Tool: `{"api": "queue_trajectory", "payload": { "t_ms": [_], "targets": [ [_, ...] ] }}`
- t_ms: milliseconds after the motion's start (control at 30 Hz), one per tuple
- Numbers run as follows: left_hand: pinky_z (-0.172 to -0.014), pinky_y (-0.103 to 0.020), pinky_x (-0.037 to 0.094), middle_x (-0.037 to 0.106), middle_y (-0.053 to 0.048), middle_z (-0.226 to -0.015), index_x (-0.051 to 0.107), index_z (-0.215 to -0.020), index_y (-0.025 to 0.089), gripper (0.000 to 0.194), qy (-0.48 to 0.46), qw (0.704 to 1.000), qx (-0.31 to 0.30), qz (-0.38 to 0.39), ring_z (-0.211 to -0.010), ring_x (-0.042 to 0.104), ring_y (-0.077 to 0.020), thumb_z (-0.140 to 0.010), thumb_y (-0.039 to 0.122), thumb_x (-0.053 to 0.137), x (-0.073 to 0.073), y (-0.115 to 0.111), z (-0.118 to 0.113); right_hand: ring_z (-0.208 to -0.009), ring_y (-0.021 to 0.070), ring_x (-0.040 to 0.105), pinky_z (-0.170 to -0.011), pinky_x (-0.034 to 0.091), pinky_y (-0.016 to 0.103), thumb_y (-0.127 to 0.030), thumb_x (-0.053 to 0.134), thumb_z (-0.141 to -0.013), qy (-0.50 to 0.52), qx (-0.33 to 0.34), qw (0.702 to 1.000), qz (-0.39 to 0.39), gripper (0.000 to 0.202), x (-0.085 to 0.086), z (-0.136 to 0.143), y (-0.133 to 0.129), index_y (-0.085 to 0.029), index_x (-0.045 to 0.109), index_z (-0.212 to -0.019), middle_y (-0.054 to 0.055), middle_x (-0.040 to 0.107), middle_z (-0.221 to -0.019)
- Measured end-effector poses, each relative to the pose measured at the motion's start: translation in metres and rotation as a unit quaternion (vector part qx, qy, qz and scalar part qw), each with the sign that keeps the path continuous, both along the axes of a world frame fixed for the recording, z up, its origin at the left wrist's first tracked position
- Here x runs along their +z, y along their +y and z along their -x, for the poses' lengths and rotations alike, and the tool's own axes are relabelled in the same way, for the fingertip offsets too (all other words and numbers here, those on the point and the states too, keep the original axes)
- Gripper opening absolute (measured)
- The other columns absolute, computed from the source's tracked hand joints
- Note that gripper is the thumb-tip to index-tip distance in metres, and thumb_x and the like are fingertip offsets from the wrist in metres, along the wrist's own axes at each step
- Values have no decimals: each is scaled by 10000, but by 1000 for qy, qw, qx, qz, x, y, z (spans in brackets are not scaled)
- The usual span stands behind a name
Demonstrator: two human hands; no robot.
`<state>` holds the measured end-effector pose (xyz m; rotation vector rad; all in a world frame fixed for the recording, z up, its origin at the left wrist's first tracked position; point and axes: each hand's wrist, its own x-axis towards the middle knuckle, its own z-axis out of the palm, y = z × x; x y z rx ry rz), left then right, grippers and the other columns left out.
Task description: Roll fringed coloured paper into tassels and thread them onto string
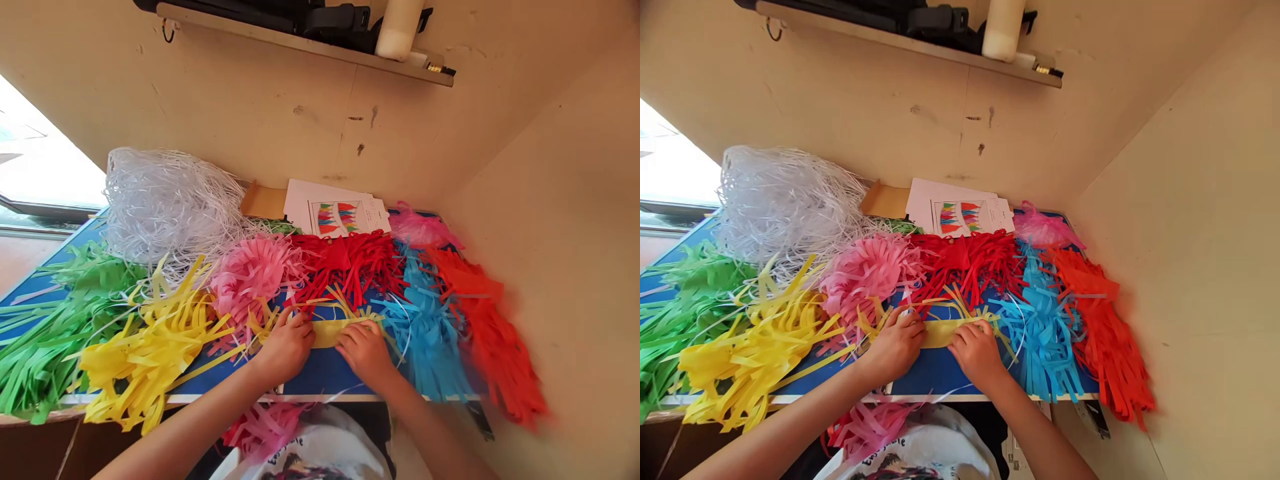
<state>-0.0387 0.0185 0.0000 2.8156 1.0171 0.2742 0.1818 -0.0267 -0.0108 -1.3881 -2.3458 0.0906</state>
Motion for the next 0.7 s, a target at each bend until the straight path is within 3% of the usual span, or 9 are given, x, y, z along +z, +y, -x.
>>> {"api": "queue_trajectory", "payload": {
  "t_ms": [133,200,300,400,567,700],
  "targets": [
    [-1140,-587,134,682,-78,-985,667,-963,171,223,-20,999,36,-34,-1082,545,-279,-845,344,589,-3,-6,-2,-807,152,641,-849,304,360,-216,564,-941,26,-29,999,33,169,-2,-7,10,-230,671,-810,-13,727,-833],
    [-1139,-580,153,691,-64,-928,672,-935,178,161,-28,996,63,-53,-1038,573,-260,-869,275,560,-6,-6,-5,-848,175,642,-862,304,375,-274,609,-913,26,-41,997,63,84,1,-7,14,-233,677,-886,5,734,-906],
    [-1133,-569,182,702,-34,-859,682,-883,209,144,-47,994,79,-56,-986,597,-234,-886,188,540,-10,-2,-4,-949,228,621,-899,297,409,-367,712,-830,2,-29,996,84,238,4,-5,18,-235,671,-1023,42,720,-1029],
    [-1122,-569,194,710,-13,-852,701,-890,252,196,-88,992,87,-38,-974,604,-220,-919,186,519,-11,0,4,-896,196,616,-849,301,377,-293,681,-872,-7,-32,994,104,50,2,-9,25,-260,714,-890,3,728,-934],
    [-1015,-472,331,720,-19,-912,728,-889,270,237,-101,985,132,47,-943,600,-215,-948,317,504,-6,1,13,-843,146,611,-803,305,318,-279,635,-908,26,-57,985,161,138,2,-19,38,-265,728,-807,-29,714,-848],
    [-890,-444,380,703,-45,-791,714,-764,212,332,-67,982,172,45,-872,591,-233,-957,306,461,-2,7,5,-797,148,600,-768,295,310,-240,614,-899,18,-102,983,150,204,1,-11,42,-218,695,-713,-21,683,-759]
  ]
}}
